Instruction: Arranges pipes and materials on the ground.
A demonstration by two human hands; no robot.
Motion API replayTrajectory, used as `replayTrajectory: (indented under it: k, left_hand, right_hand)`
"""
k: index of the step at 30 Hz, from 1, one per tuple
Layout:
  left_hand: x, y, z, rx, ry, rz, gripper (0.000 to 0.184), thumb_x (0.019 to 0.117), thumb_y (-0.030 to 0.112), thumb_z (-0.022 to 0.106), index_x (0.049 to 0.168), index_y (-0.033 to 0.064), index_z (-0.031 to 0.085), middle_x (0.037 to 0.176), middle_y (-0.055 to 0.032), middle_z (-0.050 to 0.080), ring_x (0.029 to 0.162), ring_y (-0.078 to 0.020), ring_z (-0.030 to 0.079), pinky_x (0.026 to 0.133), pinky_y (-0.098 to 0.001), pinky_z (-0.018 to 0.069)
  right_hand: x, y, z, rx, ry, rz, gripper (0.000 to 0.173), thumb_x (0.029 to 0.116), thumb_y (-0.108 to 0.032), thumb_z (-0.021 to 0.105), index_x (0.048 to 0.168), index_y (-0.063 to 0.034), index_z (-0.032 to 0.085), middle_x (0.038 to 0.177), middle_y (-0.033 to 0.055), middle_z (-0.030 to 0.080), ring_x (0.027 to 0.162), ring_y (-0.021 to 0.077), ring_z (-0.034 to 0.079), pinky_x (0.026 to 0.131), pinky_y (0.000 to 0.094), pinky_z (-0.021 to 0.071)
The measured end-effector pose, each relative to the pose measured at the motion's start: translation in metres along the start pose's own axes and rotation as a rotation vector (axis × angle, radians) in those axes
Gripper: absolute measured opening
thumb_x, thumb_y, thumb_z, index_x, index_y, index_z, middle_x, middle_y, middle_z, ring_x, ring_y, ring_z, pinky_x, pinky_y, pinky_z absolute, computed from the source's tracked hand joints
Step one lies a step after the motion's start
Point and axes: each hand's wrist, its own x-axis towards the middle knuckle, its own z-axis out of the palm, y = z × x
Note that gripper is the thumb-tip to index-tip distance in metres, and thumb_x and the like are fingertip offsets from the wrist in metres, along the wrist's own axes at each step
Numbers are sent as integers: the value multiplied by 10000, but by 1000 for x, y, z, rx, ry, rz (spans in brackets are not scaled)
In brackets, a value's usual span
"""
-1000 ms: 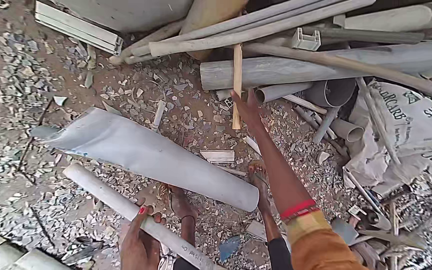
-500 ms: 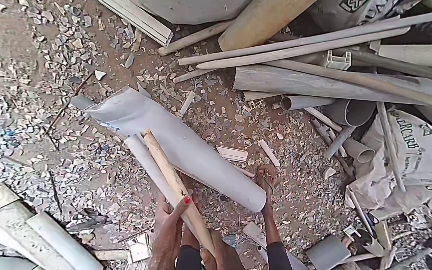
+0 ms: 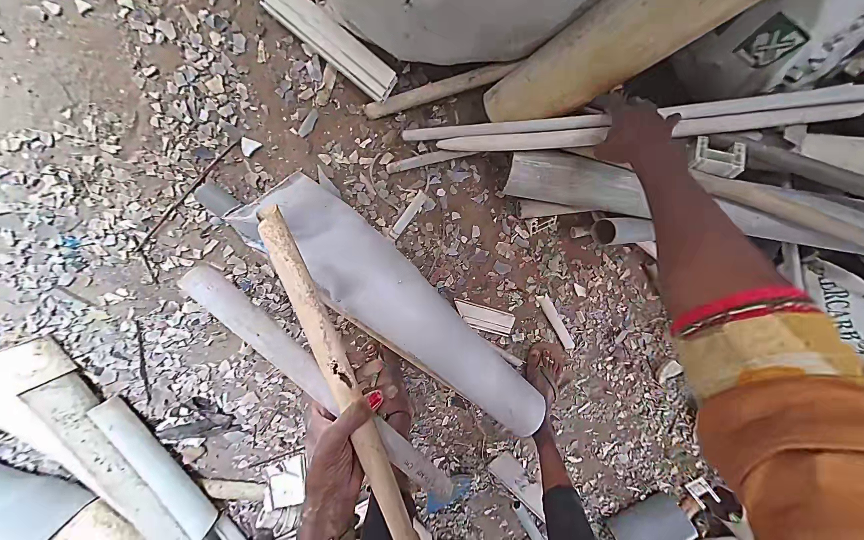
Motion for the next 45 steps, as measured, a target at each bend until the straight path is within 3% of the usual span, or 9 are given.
replayTrajectory:
  k: [3,7,14,21,29,35,38,40,45]
  left_hand:
    - [3,1,1,-28,6,-3,566,740,29,646,1276,61,469,1014,-60,755,710,-141,739,577,-271,621]
    - [9,-1,-2,-77,45,-21,480,810,10,566,1278,65,476,1013,-64,751,716,-137,736,573,-266,617]
    - [14,-9,-14,-39,190,-42,490,851,-8,522,1332,43,439,1069,-79,727,738,-143,733,579,-265,615]
    - [15,-18,-15,3,174,-45,501,843,-2,536,1329,32,421,1078,-114,721,719,-152,725,578,-270,610]
    - [14,-18,5,-13,106,-84,420,887,-10,475,1303,40,458,1064,-98,736,706,-143,728,571,-261,607]
    - [15,-19,12,76,35,-60,491,834,-46,540,1308,14,425,1074,-115,730,704,-145,725,573,-254,605]
    - [15,-16,14,119,44,-37,498,822,-12,546,1306,20,433,1080,-102,729,700,-141,721,566,-254,601]
    - [16,-14,14,137,63,-28,478,838,10,532,1303,25,426,1084,-102,727,701,-137,719,571,-254,600]
    - [17,-19,13,109,56,-19,458,878,17,504,1331,50,441,1109,-89,726,744,-152,735,592,-275,618]
  right_hand:
    - [3,-5,11,-134,-126,-8,645,836,-276,790,1399,-44,579,1453,325,507,1361,566,440,1013,887,181]
    - [-23,-25,30,-136,-123,-43,540,830,-265,804,1209,79,634,1250,377,595,1220,578,540,990,838,270]
    - [-182,-92,69,116,-137,-88,435,923,-189,720,1226,70,547,960,343,639,907,562,646,698,694,476]
    - [-231,-112,161,313,-139,95,548,897,-221,748,1330,51,552,1027,324,680,935,531,673,769,681,495]
    - [-253,-100,112,462,45,102,517,870,-158,743,1293,61,542,934,324,661,814,537,662,655,687,486]
    - [-207,-163,148,542,-94,-189,568,908,-204,732,1396,23,551,1178,309,664,1059,511,655,829,674,502]
    - [-202,-198,194,637,-285,-203,807,1030,-486,561,1649,-105,212,1642,272,277,1492,533,256,1073,780,269]
    - [-207,-212,202,701,-386,-140,821,1053,-545,468,1674,-176,76,1721,194,85,1560,493,78,1107,814,157]
    - [-212,-193,217,719,-236,-131,764,1037,-567,480,1645,-162,256,1691,175,231,1551,442,193,1149,733,235]
